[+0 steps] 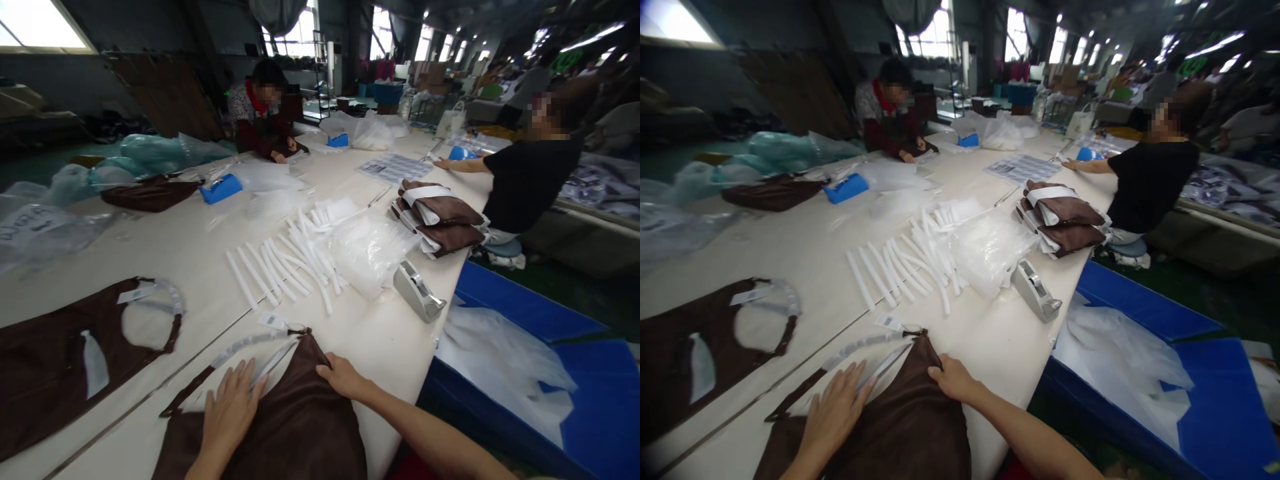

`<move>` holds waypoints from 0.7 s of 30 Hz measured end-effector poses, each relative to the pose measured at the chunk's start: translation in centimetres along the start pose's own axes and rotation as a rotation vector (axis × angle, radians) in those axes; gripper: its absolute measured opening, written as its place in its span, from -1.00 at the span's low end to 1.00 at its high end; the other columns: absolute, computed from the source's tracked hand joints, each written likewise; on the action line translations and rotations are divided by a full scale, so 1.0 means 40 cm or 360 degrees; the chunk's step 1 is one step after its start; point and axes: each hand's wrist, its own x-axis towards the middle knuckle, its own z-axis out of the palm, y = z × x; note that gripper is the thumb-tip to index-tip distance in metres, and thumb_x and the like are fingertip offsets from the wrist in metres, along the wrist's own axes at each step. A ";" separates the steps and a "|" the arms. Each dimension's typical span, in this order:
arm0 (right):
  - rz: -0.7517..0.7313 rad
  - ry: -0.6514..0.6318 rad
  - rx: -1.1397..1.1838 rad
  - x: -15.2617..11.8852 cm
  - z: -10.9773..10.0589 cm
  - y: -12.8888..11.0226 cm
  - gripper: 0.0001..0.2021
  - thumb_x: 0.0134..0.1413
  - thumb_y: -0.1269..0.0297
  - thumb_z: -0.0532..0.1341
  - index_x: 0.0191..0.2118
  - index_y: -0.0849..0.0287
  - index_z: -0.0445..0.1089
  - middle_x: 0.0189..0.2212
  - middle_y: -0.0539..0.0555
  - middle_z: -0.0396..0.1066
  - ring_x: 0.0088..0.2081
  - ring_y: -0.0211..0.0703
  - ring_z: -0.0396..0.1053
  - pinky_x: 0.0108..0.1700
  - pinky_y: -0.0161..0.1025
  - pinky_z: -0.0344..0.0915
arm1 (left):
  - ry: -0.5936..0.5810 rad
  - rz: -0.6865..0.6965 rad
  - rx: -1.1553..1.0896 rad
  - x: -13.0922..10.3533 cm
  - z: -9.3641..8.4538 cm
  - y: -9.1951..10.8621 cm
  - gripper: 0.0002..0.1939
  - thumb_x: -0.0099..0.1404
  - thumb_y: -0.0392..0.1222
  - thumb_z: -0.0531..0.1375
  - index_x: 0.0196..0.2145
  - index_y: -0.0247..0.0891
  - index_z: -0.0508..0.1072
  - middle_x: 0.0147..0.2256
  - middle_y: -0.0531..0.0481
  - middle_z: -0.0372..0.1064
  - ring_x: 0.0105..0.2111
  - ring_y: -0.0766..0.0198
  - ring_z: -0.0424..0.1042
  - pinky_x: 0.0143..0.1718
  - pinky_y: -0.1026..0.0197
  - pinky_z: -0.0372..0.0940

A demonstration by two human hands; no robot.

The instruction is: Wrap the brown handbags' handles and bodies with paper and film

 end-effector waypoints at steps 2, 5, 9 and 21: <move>-0.0058 0.0058 0.0027 -0.018 -0.051 0.017 -0.72 0.06 0.06 0.18 -0.22 0.12 0.47 -0.29 0.09 0.51 -0.21 0.00 0.42 -0.08 -0.09 0.28 | 0.0196 0.0008 0.0033 -0.048 0.065 0.031 -0.37 0.41 -0.01 -0.25 0.34 -0.19 0.13 0.38 -0.18 -0.04 0.39 -0.06 -0.15 0.27 -0.33 -0.06; -0.0066 0.0395 0.0268 -0.051 -0.165 0.046 -0.71 0.04 0.04 0.19 -0.22 0.10 0.47 -0.33 0.06 0.48 -0.31 -0.07 0.41 -0.16 -0.11 0.31 | -0.0046 0.0081 0.0079 -0.121 0.153 0.082 -0.37 0.40 0.05 -0.21 0.36 -0.11 0.08 0.40 -0.10 -0.12 0.40 -0.06 -0.22 0.27 -0.37 -0.09; 0.0060 0.0969 0.0581 -0.052 -0.340 0.041 -0.50 -0.02 -0.08 0.22 -0.02 0.13 0.38 -0.15 0.14 0.45 -0.29 -0.06 0.40 -0.27 -0.13 0.35 | -0.0215 0.0097 0.0060 -0.149 0.193 0.100 -0.35 0.41 0.08 -0.22 0.39 -0.11 -0.04 0.42 -0.06 -0.23 0.41 -0.03 -0.24 0.28 -0.36 -0.07; -0.0209 0.1441 0.0370 0.005 -0.568 -0.079 -0.84 -0.08 0.13 0.15 -0.41 0.10 0.28 -0.26 0.12 0.47 -0.18 -0.03 0.38 -0.03 -0.09 0.28 | -0.0274 0.0142 -0.0110 -0.158 0.128 0.082 -0.42 0.40 0.04 -0.14 0.33 -0.03 0.12 0.39 -0.01 -0.17 0.39 -0.01 -0.17 0.30 -0.30 -0.08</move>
